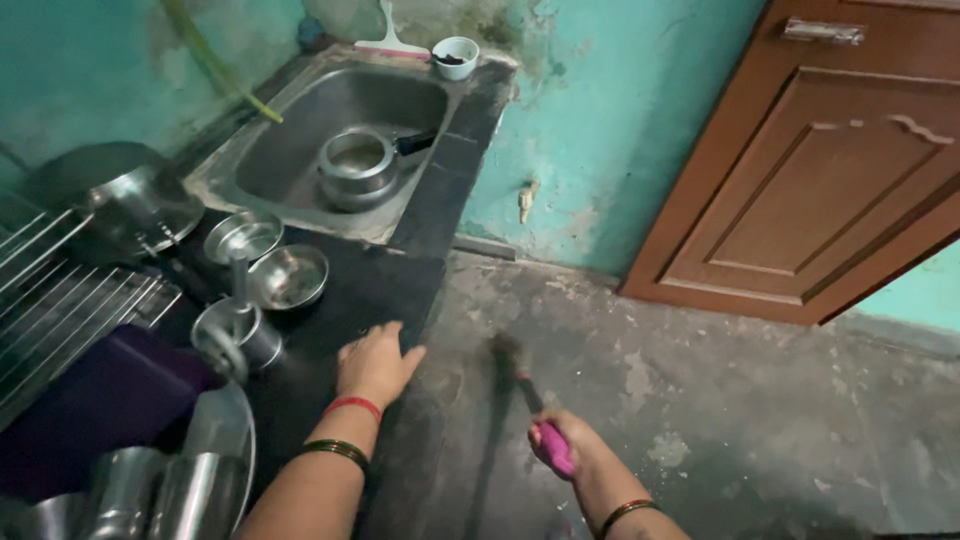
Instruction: The person sweeps a tiled floor with a broom, moving debris toward a doorway and into an adjacent kitchen area. The person sweeps around a woven cot and along the base of walls and doorframes.
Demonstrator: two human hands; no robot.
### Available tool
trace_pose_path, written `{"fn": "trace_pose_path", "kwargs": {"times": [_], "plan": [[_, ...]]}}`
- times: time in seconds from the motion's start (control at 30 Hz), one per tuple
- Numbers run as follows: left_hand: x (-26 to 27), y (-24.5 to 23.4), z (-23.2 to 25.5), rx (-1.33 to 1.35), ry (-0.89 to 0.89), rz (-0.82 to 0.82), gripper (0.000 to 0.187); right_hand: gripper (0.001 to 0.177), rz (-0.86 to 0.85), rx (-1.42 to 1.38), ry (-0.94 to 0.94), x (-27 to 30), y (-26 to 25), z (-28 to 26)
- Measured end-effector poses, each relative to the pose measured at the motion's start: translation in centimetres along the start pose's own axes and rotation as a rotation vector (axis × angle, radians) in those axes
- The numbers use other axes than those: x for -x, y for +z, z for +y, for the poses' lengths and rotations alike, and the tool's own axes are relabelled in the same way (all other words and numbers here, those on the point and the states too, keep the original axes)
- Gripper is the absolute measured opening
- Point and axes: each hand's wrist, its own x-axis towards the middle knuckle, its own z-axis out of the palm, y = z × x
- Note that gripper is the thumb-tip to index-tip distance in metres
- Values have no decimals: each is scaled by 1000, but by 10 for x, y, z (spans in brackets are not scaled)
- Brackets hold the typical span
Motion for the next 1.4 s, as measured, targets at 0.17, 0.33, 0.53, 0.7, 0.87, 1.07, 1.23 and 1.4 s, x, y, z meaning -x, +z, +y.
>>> {"fn": "trace_pose_path", "kwargs": {"times": [0.17, 0.33, 0.53, 0.7, 0.87, 1.07, 1.23, 1.4], "plan": [[-66, 7, 42, 245, 155, 239, 31, 7, 95, 14, -235, -12, 42, -53], [-139, 1, 83, 247, 97, 177, 37, 7, 28, 105, -155, 6, 76, -117], [-198, 12, 111, 446, 94, 299, 8, 13, -195, 182, 110, -26, 111, -182], [-221, 29, 119, 483, 141, 328, 16, 16, -158, 120, 280, -76, 110, -209], [-257, 17, 114, 465, 111, 326, 16, 9, -50, 82, 53, -102, 121, -211], [-303, 22, 112, 577, 60, 345, 11, 10, -114, 360, -77, -86, 159, -240], [-336, 25, 113, 669, 196, 336, 13, 11, -293, 576, -87, -89, 211, -269], [-363, 13, 90, 686, 163, 247, 16, 19, -244, 866, -63, -128, 243, -295]]}}
